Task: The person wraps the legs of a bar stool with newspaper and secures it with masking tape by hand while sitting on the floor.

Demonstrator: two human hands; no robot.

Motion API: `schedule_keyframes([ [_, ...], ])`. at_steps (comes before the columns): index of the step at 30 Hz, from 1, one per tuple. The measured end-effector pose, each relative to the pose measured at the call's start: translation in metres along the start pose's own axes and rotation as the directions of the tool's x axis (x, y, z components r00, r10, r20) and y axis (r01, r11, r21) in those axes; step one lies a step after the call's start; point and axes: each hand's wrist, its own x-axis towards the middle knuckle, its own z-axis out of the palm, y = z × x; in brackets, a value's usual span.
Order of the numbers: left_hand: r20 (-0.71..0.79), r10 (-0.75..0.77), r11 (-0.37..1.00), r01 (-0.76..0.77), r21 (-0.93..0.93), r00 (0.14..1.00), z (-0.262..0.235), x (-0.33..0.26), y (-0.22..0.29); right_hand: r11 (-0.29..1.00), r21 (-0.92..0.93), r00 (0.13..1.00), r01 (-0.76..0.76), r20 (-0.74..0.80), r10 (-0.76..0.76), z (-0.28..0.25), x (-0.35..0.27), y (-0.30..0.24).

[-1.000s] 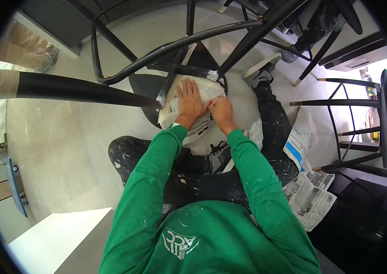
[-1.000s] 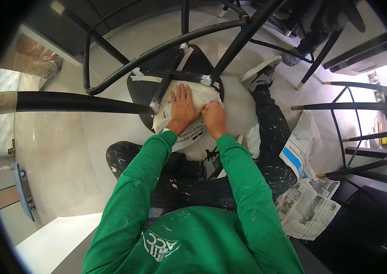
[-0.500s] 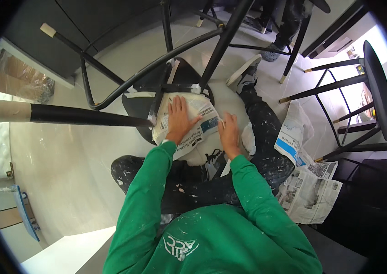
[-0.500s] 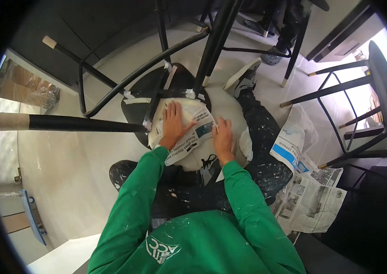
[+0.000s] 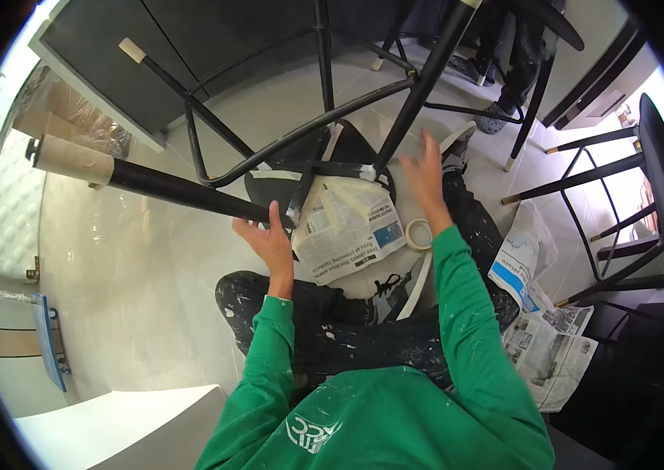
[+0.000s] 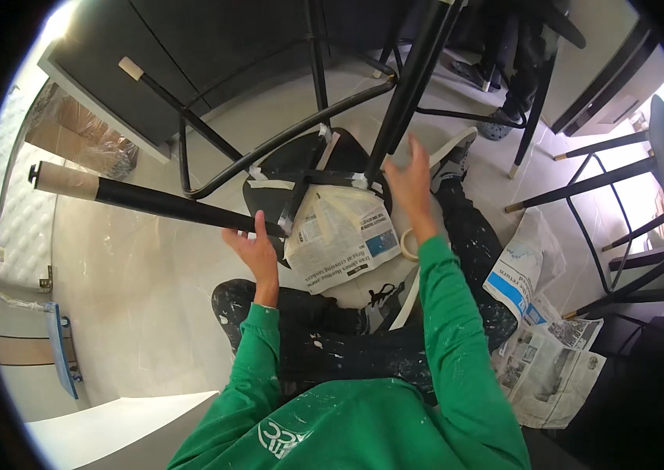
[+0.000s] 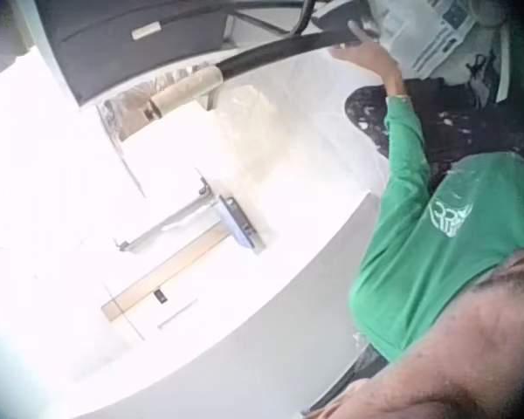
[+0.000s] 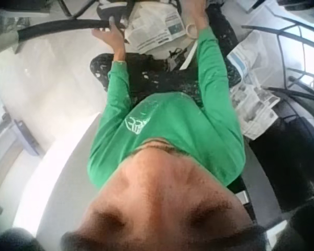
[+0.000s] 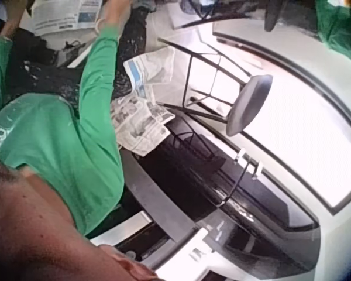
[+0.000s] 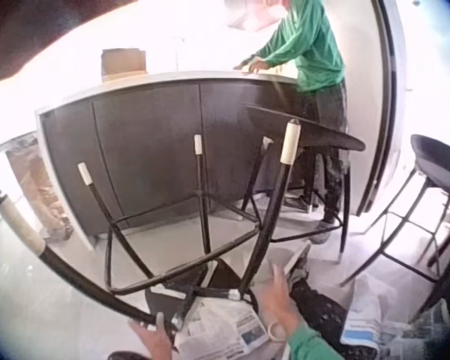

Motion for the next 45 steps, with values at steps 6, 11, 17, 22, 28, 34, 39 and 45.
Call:
schedule_keyframes([
  [6, 0.148, -0.020, 1.000, 0.021, -0.004, 0.989, 0.002, 0.034, 0.001, 0.937, 0.256, 0.950, -0.236, 0.264, 0.167, -0.003, 0.081, -0.037],
  [11, 0.280, 0.009, 0.991, -0.045, 0.123, 0.960, -0.022, 0.079, -0.040, 0.982, 0.114, 0.913, -0.150, 0.396, 0.093, -0.010, 0.071, -0.049],
  [17, 0.329, 0.060, 0.948, -0.157, 0.278, 0.942, -0.047, 0.162, -0.077, 0.987, 0.057, 0.909, 0.149, 0.385, -0.159, -0.003, 0.024, -0.087],
  [22, 0.398, -0.031, 0.991, -0.023, 0.130, 0.917, -0.054, 0.224, -0.113, 0.984, 0.088, 0.878, 0.157, 0.444, -0.180, 0.010, -0.024, -0.142],
  [28, 0.429, 0.012, 0.962, -0.128, 0.242, 0.903, -0.021, 0.285, -0.151, 0.982, 0.183, 0.868, 0.041, 0.480, -0.126, 0.033, -0.049, -0.163],
  [34, 0.384, 0.045, 0.955, -0.152, 0.254, 0.922, -0.005, 0.333, -0.144, 0.960, 0.224, 0.905, 0.167, 0.352, -0.239, 0.063, -0.059, -0.195],
  [39, 0.333, -0.092, 0.969, 0.162, -0.187, 0.938, -0.007, 0.260, -0.096, 0.977, 0.192, 0.915, 0.088, 0.373, -0.156, 0.093, -0.071, -0.190],
  [45, 0.147, 0.341, 0.855, -0.241, -0.460, 0.928, -0.036, 0.063, -0.040, 0.908, 0.320, 0.789, 0.271, 0.466, -0.399, 0.107, -0.069, -0.214],
])
